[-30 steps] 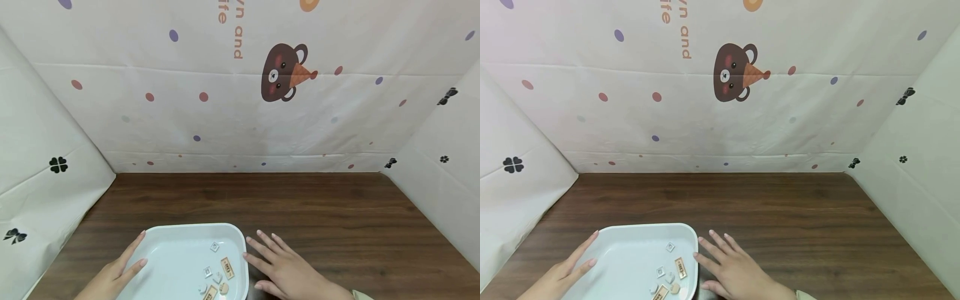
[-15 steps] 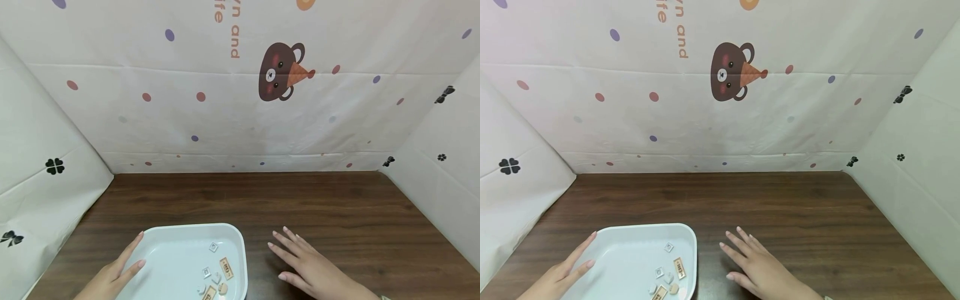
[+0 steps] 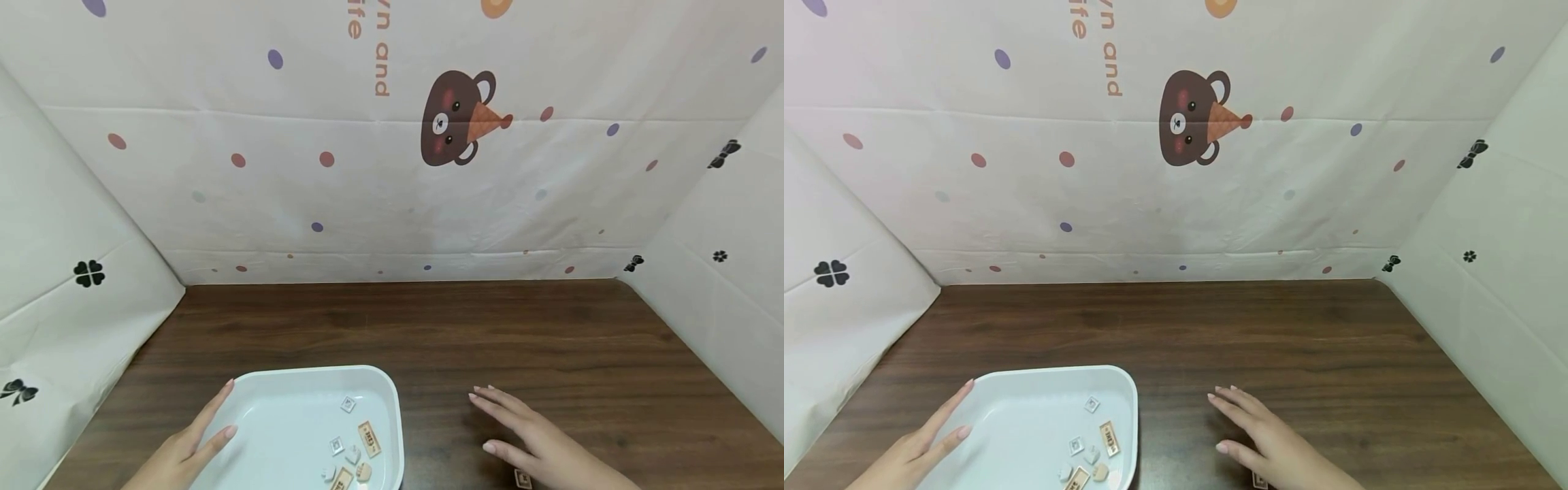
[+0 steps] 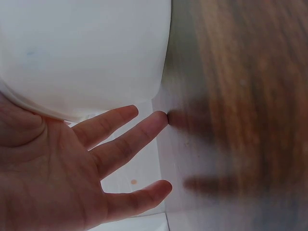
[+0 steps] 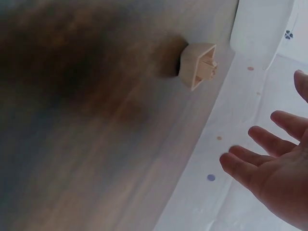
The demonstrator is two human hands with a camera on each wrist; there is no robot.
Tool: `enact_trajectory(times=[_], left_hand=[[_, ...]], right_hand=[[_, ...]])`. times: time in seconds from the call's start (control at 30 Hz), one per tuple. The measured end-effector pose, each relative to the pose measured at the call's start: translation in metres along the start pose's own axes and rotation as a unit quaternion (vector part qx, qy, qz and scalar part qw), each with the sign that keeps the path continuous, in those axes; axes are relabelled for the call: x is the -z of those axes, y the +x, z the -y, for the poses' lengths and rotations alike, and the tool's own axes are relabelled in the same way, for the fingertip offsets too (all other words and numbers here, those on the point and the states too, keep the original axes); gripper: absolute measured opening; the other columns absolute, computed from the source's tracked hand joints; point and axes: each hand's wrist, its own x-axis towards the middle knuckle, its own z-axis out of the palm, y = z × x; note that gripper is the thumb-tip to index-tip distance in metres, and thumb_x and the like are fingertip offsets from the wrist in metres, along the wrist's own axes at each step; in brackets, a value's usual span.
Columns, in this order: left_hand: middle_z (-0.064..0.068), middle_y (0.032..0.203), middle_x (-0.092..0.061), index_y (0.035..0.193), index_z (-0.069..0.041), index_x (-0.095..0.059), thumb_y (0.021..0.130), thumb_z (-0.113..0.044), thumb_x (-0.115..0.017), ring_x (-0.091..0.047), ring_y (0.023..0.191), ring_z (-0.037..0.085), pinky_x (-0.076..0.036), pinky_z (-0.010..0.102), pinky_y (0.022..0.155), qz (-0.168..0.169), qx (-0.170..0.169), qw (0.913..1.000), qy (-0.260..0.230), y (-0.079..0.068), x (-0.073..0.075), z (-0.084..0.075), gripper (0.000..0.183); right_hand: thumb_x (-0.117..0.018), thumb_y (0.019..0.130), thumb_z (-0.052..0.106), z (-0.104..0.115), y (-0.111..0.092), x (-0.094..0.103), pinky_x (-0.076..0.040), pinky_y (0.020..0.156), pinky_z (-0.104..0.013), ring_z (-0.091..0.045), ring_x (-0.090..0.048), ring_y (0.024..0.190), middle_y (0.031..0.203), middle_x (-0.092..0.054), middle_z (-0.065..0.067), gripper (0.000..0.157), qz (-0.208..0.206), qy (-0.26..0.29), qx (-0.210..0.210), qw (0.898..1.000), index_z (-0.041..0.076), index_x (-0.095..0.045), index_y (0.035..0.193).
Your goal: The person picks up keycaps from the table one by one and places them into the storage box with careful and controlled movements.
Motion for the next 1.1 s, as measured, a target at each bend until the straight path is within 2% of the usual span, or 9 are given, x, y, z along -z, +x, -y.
enact_trajectory(times=[0.1, 0.2, 0.33, 0.4, 0.57, 0.67, 0.87, 0.97, 1.1], left_hand=[[0.023, 0.148, -0.015, 0.148, -0.016, -0.002, 0.097, -0.037, -0.041, -0.037, 0.12, 0.05, -0.038, 0.062, 0.082, 0.003, 0.001, 1.0, -0.002, 0.0, 0.0, 0.0, 0.068], [0.023, 0.148, -0.014, 0.148, -0.016, -0.001, 0.097, -0.038, -0.041, -0.035, 0.121, 0.05, -0.038, 0.062, 0.082, 0.011, 0.006, 0.9999, -0.004, 0.0, 0.001, 0.0, 0.068], [0.023, 0.148, -0.013, 0.148, -0.017, -0.001, 0.097, -0.038, -0.041, -0.035, 0.121, 0.05, -0.038, 0.063, 0.082, 0.013, 0.012, 0.9998, -0.004, 0.0, 0.001, 0.0, 0.069], [0.023, 0.148, -0.013, 0.148, -0.017, 0.0, 0.097, -0.039, -0.04, -0.034, 0.121, 0.051, -0.037, 0.063, 0.083, 0.016, 0.016, 0.9997, -0.004, 0.0, 0.001, -0.001, 0.069], [0.024, 0.148, -0.012, 0.148, -0.018, 0.001, 0.096, -0.041, -0.04, -0.034, 0.121, 0.051, -0.037, 0.063, 0.082, 0.02, 0.021, 0.9995, -0.007, 0.001, 0.001, -0.001, 0.07], [0.023, 0.148, -0.012, 0.148, -0.019, 0.001, 0.096, -0.042, -0.04, -0.033, 0.122, 0.051, -0.037, 0.063, 0.083, 0.019, 0.023, 0.9995, -0.014, 0.001, 0.001, -0.001, 0.069], [0.021, 0.149, -0.013, 0.148, -0.022, 0.001, 0.096, -0.042, -0.039, -0.034, 0.122, 0.05, -0.037, 0.063, 0.082, 0.013, 0.016, 0.9997, -0.017, 0.001, 0.001, 0.001, 0.068], [0.02, 0.149, -0.013, 0.148, -0.023, 0.0, 0.096, -0.042, -0.039, -0.035, 0.122, 0.049, -0.038, 0.062, 0.082, 0.01, 0.013, 0.9996, -0.021, 0.001, 0.0, 0.001, 0.068], [0.02, 0.149, -0.015, 0.148, -0.023, -0.001, 0.096, -0.042, -0.04, -0.037, 0.121, 0.049, -0.038, 0.062, 0.082, 0.007, 0.008, 0.9996, -0.025, 0.0, 0.0, 0.001, 0.067]], right_hand=[[-0.061, 0.088, 0.025, -0.009, -0.004, -0.001, -0.049, 0.081, -0.03, -0.011, -0.048, 0.116, 0.132, -0.048, -0.005, 0.051, 0.012, 0.054, 0.009, 0.998, 0.016, -0.043, 0.136], [-0.061, 0.088, 0.019, -0.02, -0.011, -0.002, -0.049, 0.079, -0.026, -0.007, -0.049, 0.112, 0.126, -0.052, -0.01, 0.047, 0.042, 0.147, 0.015, 0.988, 0.008, -0.047, 0.132], [-0.062, 0.087, 0.01, -0.035, -0.02, -0.006, -0.051, 0.071, -0.024, -0.002, -0.051, 0.105, 0.12, -0.055, -0.013, 0.041, 0.083, 0.273, 0.012, 0.958, 0.001, -0.051, 0.125], [-0.062, 0.085, 0.007, -0.039, -0.023, -0.007, -0.052, 0.067, -0.024, -0.001, -0.052, 0.1, 0.116, -0.057, -0.01, 0.038, 0.095, 0.321, 0.006, 0.942, 0.0, -0.053, 0.122], [-0.063, 0.085, 0.005, -0.042, -0.027, -0.008, -0.052, 0.065, -0.025, 0.0, -0.052, 0.091, 0.107, -0.06, -0.003, 0.028, 0.12, 0.394, -0.024, 0.911, -0.002, -0.058, 0.111], [-0.064, 0.084, 0.006, -0.041, -0.027, -0.009, -0.051, 0.062, -0.024, 0.001, -0.051, 0.087, 0.101, -0.061, -0.002, 0.022, 0.126, 0.394, -0.032, 0.91, -0.001, -0.06, 0.104], [-0.063, 0.081, -0.002, -0.038, -0.025, -0.012, -0.049, 0.055, -0.023, 0.001, -0.051, 0.076, 0.086, -0.06, 0.003, 0.011, 0.129, 0.366, -0.031, 0.921, 0.001, -0.063, 0.092], [-0.061, 0.08, -0.005, -0.037, -0.024, -0.012, -0.049, 0.053, -0.023, 0.002, -0.052, 0.072, 0.082, -0.06, 0.005, 0.011, 0.139, 0.371, -0.042, 0.917, 0.0, -0.064, 0.089], [-0.062, 0.079, -0.008, -0.034, -0.022, -0.012, -0.05, 0.054, -0.023, 0.003, -0.053, 0.072, 0.077, -0.063, 0.001, 0.011, 0.134, 0.384, -0.037, 0.913, -0.002, -0.065, 0.087]])
